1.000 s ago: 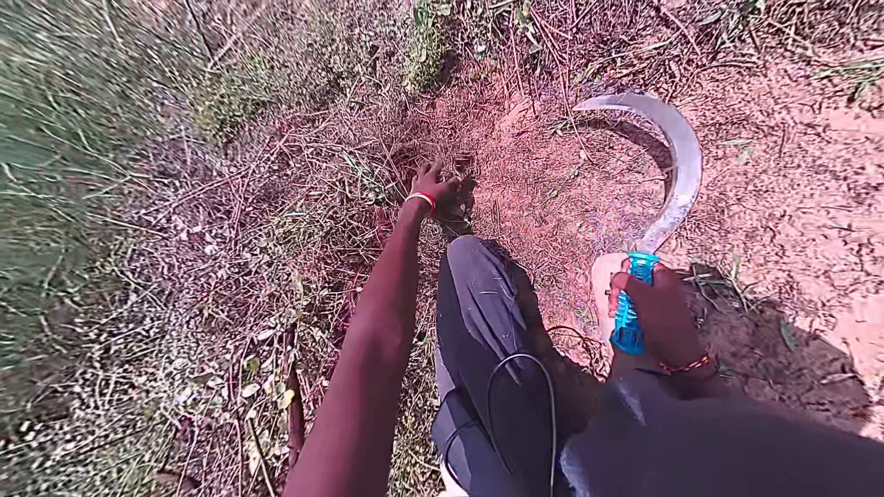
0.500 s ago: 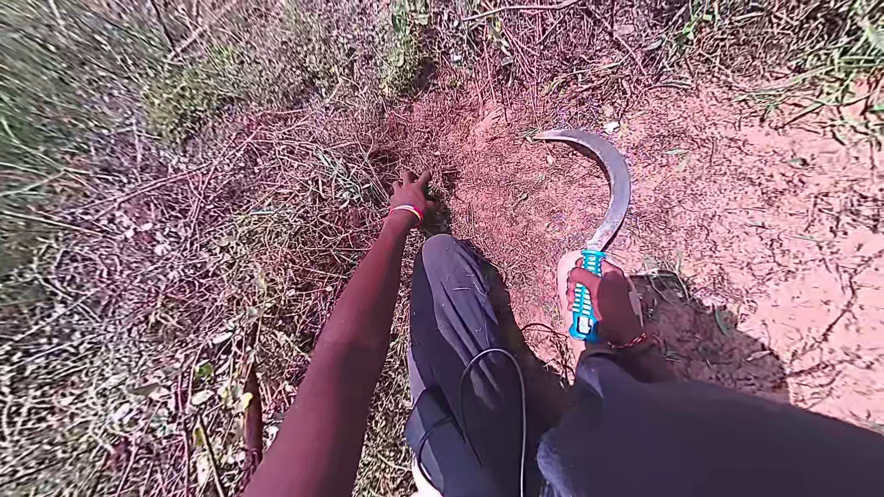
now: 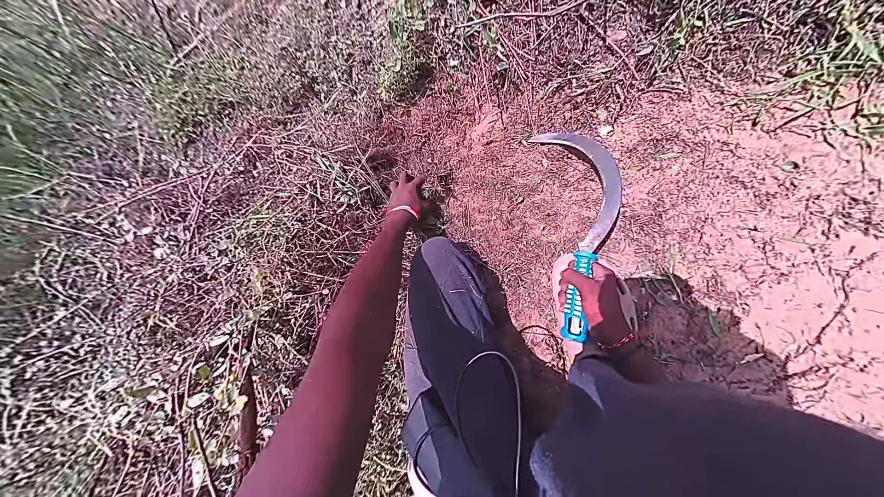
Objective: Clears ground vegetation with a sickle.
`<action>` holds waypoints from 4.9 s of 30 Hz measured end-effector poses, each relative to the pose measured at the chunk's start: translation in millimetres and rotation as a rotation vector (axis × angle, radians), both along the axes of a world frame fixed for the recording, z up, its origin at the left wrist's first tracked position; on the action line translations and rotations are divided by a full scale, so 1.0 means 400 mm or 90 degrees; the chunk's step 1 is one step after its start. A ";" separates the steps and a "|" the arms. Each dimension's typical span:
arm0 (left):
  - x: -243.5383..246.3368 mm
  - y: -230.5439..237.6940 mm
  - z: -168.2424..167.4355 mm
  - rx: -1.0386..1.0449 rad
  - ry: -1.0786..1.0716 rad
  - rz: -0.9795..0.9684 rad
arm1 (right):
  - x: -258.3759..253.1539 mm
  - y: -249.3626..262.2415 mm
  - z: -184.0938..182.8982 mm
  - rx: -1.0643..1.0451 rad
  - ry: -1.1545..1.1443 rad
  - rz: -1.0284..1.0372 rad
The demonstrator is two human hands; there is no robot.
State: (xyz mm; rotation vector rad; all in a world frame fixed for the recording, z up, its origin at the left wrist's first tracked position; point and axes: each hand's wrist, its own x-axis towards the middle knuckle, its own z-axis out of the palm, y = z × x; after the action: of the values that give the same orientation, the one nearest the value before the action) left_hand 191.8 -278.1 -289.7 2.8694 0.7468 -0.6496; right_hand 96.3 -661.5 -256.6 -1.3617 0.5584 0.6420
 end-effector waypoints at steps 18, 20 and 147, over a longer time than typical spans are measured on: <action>0.051 0.186 0.610 0.084 -0.199 -0.033 | 0.000 -0.008 -0.011 0.014 -0.026 0.003; 0.040 0.354 0.700 0.196 -0.258 -0.103 | -0.006 -0.010 -0.019 0.022 -0.051 0.009; 0.084 -0.383 0.087 -0.417 -0.286 0.195 | -0.002 0.002 0.000 0.108 -0.016 -0.142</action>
State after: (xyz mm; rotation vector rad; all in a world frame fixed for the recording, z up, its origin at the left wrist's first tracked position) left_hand 225.3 -431.3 -254.7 2.1242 0.7087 -0.1465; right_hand 95.6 -660.8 -256.5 -1.1283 0.6119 0.4792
